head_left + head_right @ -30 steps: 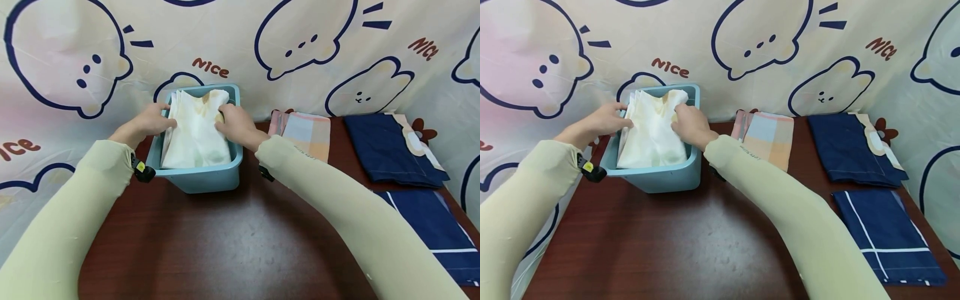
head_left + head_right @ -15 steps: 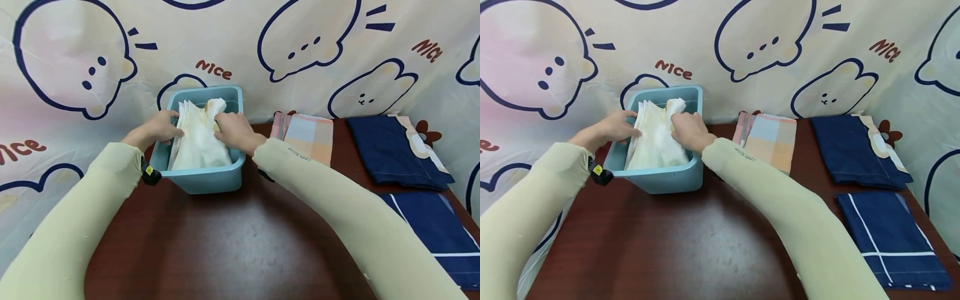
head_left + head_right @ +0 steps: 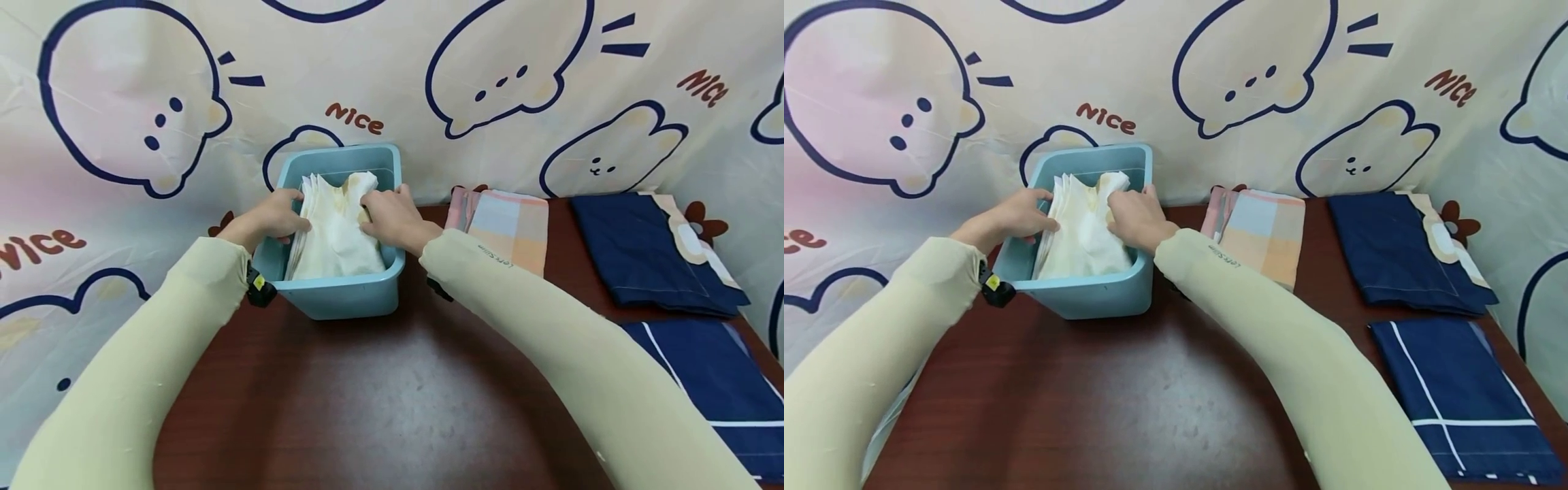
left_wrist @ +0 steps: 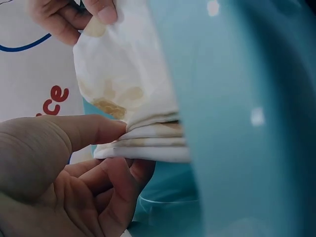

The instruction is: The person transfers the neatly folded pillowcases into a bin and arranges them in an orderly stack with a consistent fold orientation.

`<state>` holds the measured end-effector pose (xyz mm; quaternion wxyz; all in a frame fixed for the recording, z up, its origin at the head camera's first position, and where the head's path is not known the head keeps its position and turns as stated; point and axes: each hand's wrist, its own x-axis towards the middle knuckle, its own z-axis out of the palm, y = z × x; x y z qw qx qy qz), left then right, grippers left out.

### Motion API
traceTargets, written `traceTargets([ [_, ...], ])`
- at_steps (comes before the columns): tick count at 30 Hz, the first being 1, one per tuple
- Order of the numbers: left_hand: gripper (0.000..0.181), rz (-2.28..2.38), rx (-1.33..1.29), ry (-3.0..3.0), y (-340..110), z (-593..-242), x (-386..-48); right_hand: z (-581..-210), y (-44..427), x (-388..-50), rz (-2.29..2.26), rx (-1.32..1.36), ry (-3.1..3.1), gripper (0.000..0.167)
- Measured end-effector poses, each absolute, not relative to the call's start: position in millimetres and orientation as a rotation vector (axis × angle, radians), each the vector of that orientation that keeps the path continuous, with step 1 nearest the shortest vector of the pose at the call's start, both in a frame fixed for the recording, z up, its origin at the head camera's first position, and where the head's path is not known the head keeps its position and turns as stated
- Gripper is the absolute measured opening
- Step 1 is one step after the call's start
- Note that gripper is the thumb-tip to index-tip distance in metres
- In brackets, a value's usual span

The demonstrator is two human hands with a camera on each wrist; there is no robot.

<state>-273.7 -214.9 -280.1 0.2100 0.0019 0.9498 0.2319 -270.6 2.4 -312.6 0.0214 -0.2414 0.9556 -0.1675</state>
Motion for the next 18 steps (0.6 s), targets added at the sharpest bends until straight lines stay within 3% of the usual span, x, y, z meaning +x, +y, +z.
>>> traceTargets([
  [18,0.063,0.639,-0.001,2.671,-207.2,-287.3,-275.6,-319.3,-1.2,-270.5,-0.380,-0.648,3.057,0.018],
])
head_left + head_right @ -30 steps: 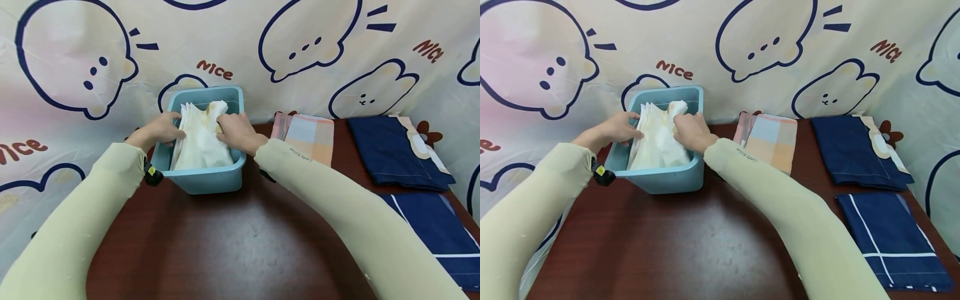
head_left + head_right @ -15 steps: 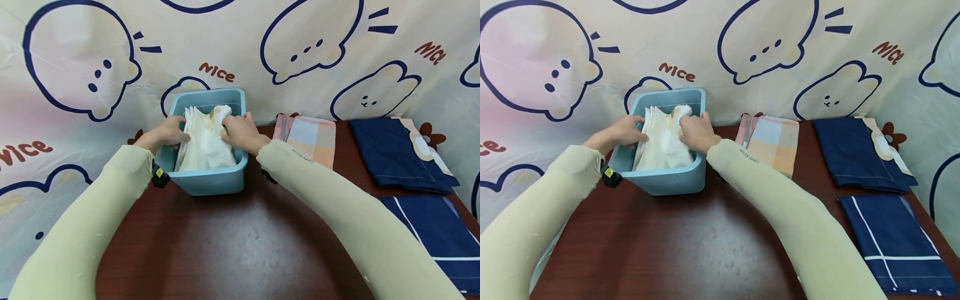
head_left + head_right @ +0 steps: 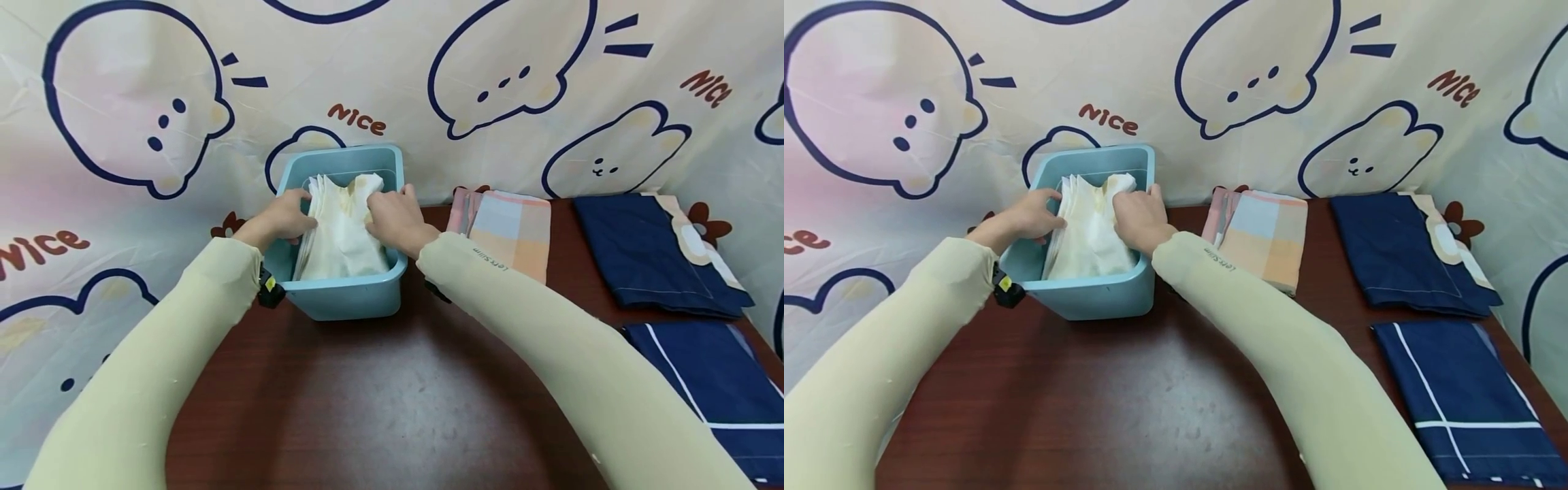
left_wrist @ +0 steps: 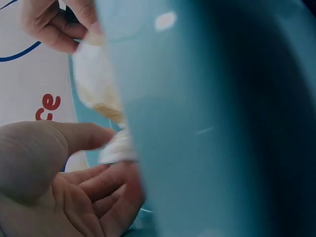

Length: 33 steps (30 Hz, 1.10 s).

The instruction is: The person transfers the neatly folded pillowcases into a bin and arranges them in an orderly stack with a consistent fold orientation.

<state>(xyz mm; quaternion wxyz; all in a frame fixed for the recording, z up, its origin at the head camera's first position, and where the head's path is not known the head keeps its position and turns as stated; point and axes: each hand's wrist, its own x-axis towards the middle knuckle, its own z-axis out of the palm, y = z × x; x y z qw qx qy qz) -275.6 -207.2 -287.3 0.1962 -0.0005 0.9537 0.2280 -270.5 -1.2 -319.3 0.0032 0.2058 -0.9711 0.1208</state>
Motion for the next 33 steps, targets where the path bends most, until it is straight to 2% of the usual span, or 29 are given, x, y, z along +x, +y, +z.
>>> traceTargets([
  [13,0.059,0.625,0.033,2.695,-201,-278,-275,-320,8,-271,0.600,0.642,-2.917,0.040],
  [33,0.050,0.689,0.040,2.718,-203,-272,-267,-317,13,-269,0.710,0.681,-2.878,0.039],
])
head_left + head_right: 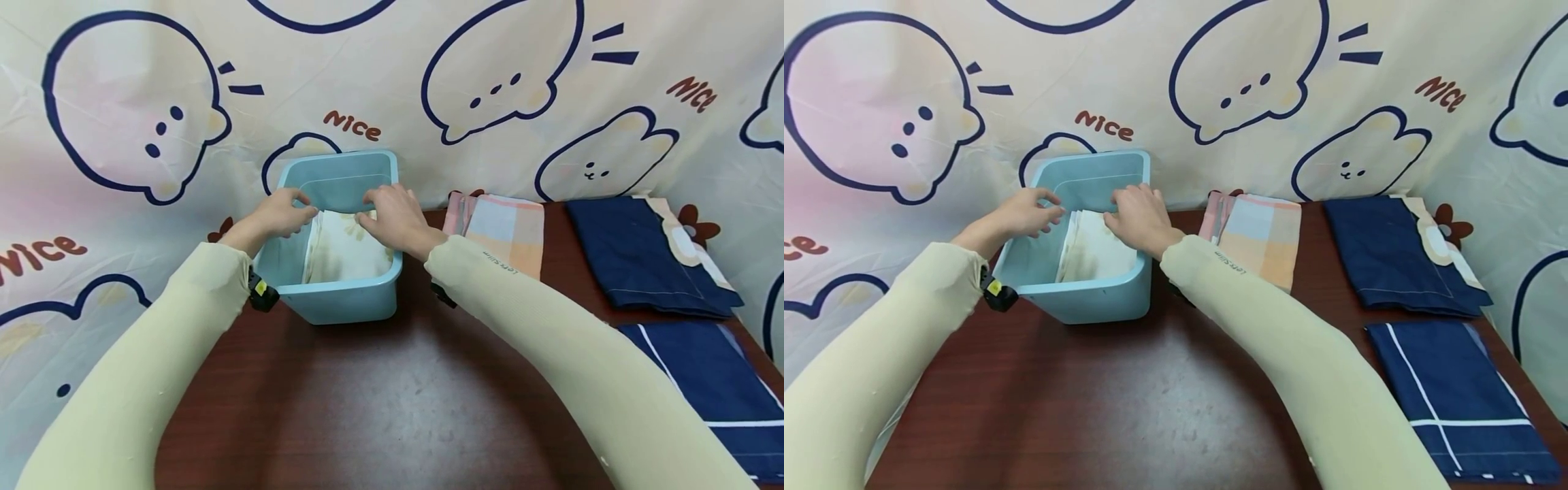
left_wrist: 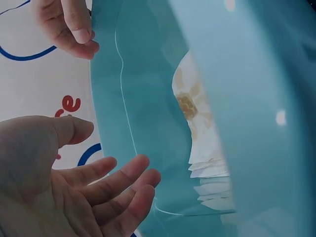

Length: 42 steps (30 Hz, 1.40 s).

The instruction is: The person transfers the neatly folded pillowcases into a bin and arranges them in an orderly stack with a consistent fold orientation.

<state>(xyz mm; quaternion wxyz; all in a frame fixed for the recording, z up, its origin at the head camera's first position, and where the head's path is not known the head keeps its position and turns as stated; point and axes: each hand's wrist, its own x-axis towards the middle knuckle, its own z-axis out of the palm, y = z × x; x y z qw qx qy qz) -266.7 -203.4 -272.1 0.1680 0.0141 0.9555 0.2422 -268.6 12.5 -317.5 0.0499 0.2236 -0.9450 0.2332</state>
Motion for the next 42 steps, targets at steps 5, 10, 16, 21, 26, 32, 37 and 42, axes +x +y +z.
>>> traceTargets([
  [5,0.050,0.670,0.074,2.744,-202,-274,-265,-320,14,-267,0.702,0.700,-2.868,0.038],
  [10,0.051,0.678,0.102,2.779,-200,-272,-263,-320,15,-264,0.734,0.706,-2.843,0.036],
  [16,0.050,0.733,0.123,2.758,-200,-271,-260,-320,18,-260,0.793,0.718,-2.840,0.034],
  [21,0.051,0.765,0.144,2.746,-197,-273,-258,-320,23,-256,0.804,0.715,-2.839,0.032],
  [26,0.051,0.752,0.152,2.737,-192,-275,-253,-317,28,-249,0.799,0.763,-2.832,0.030],
  [32,0.051,0.761,0.169,2.747,-190,-273,-249,-314,31,-239,0.794,0.834,-2.816,0.030],
  [37,0.051,0.774,0.186,2.741,-188,-268,-243,-312,33,-229,0.766,0.896,-2.793,0.031],
  [42,0.051,0.770,0.209,2.755,-184,-263,-236,-311,38,-219,0.759,0.916,-2.771,0.031],
])
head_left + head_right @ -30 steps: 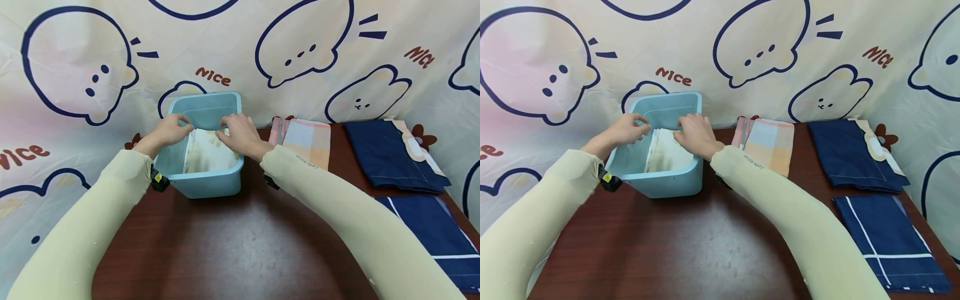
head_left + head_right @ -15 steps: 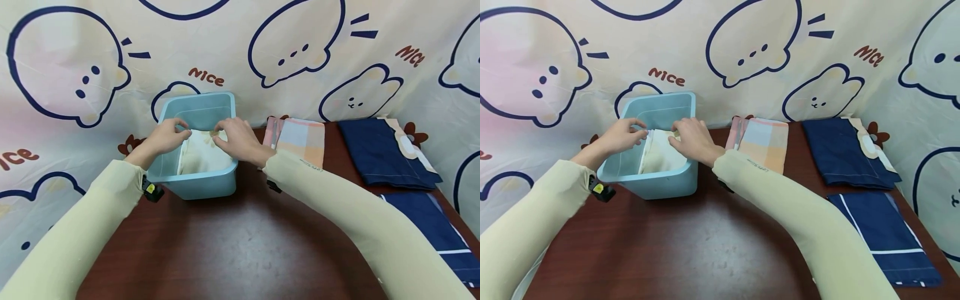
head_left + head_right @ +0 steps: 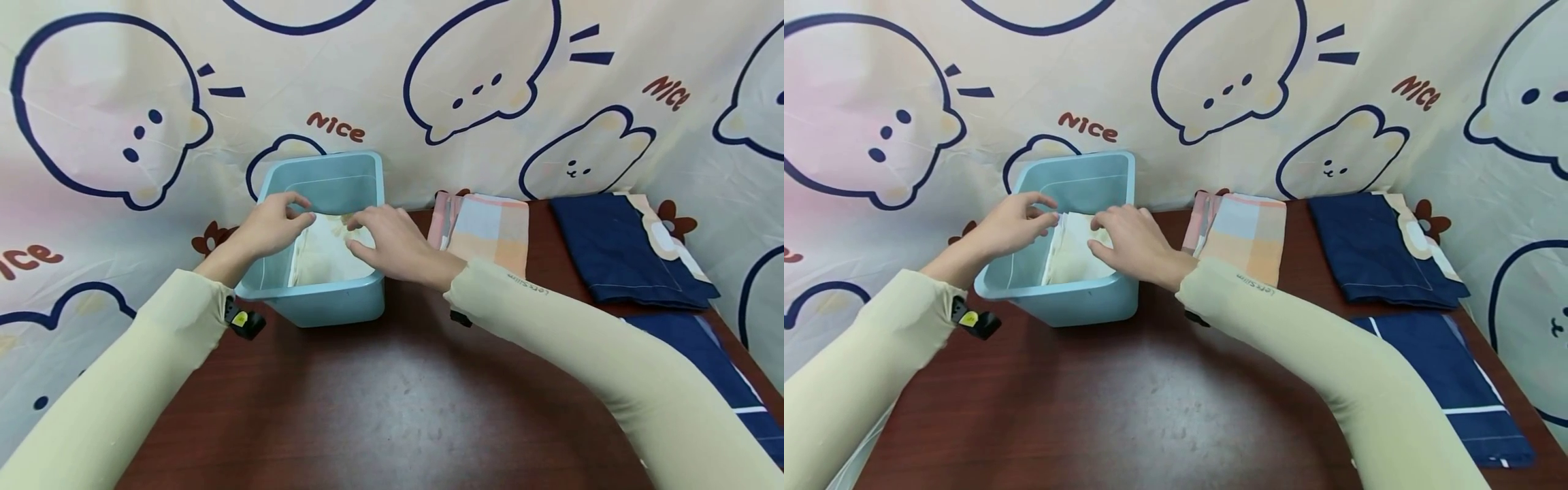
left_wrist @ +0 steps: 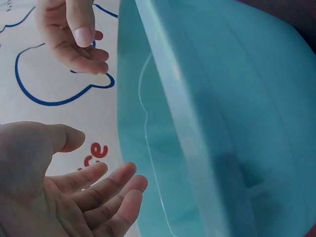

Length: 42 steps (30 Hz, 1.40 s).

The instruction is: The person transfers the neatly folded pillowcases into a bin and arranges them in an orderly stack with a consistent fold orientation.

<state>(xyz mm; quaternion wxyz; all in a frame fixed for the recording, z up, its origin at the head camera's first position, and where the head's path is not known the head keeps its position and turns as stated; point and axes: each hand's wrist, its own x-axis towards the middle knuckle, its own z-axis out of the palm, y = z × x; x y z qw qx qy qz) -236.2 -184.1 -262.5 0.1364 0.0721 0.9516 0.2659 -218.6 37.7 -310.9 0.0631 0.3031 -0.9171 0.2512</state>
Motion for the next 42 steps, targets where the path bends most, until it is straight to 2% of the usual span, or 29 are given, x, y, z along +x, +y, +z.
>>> traceTargets([
  [13,0.048,0.797,0.263,2.801,-174,-256,-222,-313,52,-193,0.677,0.961,-2.724,0.029],
  [27,0.043,0.811,0.354,2.872,-162,-254,-202,-319,77,-171,0.747,0.989,-2.672,0.036],
  [42,0.038,0.780,0.455,2.951,-146,-251,-184,-329,108,-149,0.852,0.973,-2.661,0.036],
])
